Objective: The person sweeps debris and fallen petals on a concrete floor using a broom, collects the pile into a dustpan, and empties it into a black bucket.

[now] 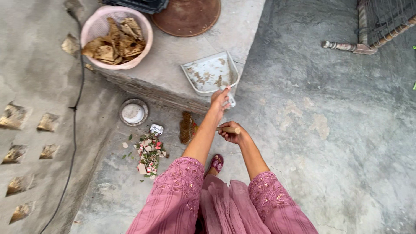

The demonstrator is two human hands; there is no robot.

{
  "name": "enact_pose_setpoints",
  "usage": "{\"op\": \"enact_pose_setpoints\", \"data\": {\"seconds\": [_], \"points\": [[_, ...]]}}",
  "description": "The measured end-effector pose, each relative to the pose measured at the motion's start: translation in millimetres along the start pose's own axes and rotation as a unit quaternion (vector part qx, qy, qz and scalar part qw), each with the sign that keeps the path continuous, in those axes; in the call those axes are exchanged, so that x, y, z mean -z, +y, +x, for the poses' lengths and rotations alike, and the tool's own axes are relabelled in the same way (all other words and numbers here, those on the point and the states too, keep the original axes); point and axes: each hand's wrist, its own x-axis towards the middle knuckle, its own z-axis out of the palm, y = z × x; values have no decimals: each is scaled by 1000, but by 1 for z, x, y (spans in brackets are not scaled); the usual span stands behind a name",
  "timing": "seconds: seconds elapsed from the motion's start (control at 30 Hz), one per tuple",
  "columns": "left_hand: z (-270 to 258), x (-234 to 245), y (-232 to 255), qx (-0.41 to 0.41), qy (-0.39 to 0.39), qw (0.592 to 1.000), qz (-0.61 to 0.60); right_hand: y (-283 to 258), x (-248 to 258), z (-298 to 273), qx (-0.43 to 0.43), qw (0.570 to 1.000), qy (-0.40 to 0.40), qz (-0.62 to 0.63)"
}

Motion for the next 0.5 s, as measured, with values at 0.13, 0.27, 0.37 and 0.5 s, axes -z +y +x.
{"op": "enact_pose_setpoints", "data": {"seconds": [0.13,0.27,0.37,0.5], "points": [[18,-14,1,-23,136,990,-8,-10,12,5,-1,1000,10,2],[11,-22,-6,-75,408,880,231,-10,28,19,-8,1000,5,12],[15,-18,-21,-14,418,885,204,-4,37,24,-3,1000,-5,12],[32,-10,-35,11,204,977,-55,7,43,20,0,1000,-2,4]]}}
